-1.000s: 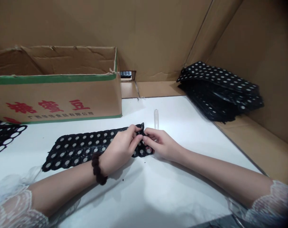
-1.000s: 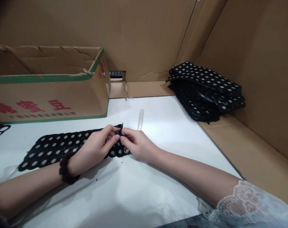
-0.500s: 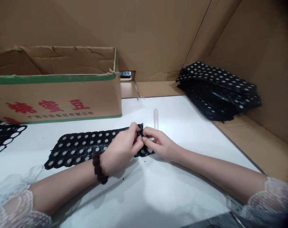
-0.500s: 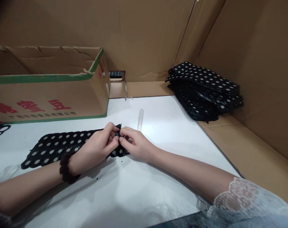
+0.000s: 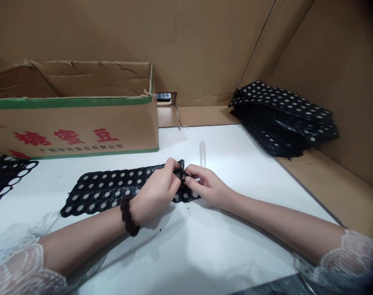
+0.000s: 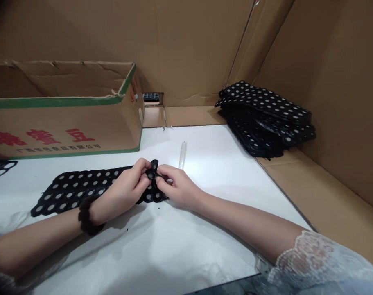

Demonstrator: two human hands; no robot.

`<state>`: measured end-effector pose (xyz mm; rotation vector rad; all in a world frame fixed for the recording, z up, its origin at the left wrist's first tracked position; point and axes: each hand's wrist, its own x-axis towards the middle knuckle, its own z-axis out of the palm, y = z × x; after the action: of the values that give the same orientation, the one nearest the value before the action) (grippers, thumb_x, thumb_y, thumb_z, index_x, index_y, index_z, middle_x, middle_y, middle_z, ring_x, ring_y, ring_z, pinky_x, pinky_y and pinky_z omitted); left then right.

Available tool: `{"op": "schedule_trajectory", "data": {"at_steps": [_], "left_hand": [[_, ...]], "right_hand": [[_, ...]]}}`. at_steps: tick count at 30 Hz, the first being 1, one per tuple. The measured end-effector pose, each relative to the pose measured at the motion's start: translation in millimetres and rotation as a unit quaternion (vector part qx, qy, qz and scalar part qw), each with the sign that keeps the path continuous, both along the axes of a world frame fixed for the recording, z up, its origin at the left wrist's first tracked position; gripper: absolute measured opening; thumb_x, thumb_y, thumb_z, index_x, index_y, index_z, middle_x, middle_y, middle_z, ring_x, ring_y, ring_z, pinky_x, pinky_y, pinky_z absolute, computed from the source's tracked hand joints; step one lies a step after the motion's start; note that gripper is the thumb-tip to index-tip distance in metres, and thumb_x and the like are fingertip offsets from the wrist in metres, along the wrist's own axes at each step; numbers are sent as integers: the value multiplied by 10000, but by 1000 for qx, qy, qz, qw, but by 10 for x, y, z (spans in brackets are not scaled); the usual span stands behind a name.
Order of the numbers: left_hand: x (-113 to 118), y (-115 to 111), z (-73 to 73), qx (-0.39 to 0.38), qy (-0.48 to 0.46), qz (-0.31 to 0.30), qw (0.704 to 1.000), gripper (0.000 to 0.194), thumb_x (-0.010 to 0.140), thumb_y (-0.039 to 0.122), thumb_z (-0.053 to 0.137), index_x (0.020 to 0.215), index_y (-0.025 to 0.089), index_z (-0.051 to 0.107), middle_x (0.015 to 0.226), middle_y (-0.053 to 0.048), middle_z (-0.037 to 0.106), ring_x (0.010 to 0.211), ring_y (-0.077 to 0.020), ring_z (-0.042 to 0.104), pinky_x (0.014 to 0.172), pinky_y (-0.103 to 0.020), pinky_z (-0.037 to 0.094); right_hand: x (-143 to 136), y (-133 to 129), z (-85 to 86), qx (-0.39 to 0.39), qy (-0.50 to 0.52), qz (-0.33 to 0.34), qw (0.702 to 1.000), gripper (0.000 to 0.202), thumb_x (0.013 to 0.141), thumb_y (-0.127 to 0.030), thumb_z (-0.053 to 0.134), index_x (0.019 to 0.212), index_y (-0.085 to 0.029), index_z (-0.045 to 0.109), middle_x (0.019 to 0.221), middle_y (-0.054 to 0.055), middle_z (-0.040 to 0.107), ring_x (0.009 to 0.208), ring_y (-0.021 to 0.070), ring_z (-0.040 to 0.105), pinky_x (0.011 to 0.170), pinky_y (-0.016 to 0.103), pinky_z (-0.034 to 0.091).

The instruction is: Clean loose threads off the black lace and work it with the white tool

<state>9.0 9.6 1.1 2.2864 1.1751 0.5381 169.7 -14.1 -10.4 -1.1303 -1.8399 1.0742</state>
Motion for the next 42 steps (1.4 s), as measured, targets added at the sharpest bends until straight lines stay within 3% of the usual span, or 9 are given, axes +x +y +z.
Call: {"op": "schedule_trajectory", "data": {"at_steps": [6,10,14,17,24,30,36,38,42], "left_hand": [[9,-56,-17,48,24,-24,998,207,875,263,280,1011,160,398,753,-43,559,657,-170,554,577,-268,398],[2,-53,-26,79,64,-43,994,176,883,227,255,958,161,400,700,-26,547,591,-150,540,513,-243,374],[9,-71,-48,191,108,-55,974,99,827,127,298,802,169,384,592,8,486,504,-128,485,463,-232,330],[15,-89,-62,250,123,-55,959,101,804,112,315,761,169,387,567,9,474,507,-131,492,471,-233,329],[-46,36,-3,77,28,-5,997,163,826,188,327,930,176,451,670,5,560,568,-126,526,525,-220,366],[-69,138,48,-21,-112,109,987,167,796,215,365,875,191,510,545,46,452,469,-88,408,459,-187,312],[-167,279,91,50,-226,207,951,205,820,222,328,954,173,476,642,12,477,515,-91,431,478,-192,342],[-170,250,118,97,-168,184,964,223,841,223,316,985,169,477,658,7,497,536,-94,457,512,-200,363],[-97,77,100,210,-28,24,977,268,864,195,306,1092,152,442,770,-19,563,672,-115,536,648,-226,420]], "right_hand": [[10,-6,0,21,7,-7,1000,223,809,-195,424,621,-181,306,662,-26,327,604,85,348,512,205,314],[24,10,18,-49,37,0,998,229,843,-284,404,646,-178,353,627,-35,376,519,64,386,472,202,340],[4,23,16,-135,66,-58,987,297,818,-453,431,696,-193,356,567,-52,419,396,56,395,358,195,322],[-11,0,6,-129,73,-46,988,301,812,-456,444,697,-202,333,565,-50,423,422,74,443,353,196,347],[15,-1,-34,-97,116,-5,989,248,848,-393,420,716,-187,376,656,-25,496,462,60,485,387,181,384],[45,73,-20,-127,161,28,978,227,846,-376,442,812,-152,455,857,55,593,580,87,593,418,173,416],[30,5,31,-133,160,33,978,231,841,-352,459,779,-137,516,749,37,594,571,80,579,460,183,410],[27,-13,26,-130,163,37,977,237,845,-351,452,771,-137,525,703,29,586,568,84,572,468,191,406],[27,-14,11,-118,162,45,979,268,866,-359,408,769,-138,526,585,16,576,506,85,535,472,206,406]]}}
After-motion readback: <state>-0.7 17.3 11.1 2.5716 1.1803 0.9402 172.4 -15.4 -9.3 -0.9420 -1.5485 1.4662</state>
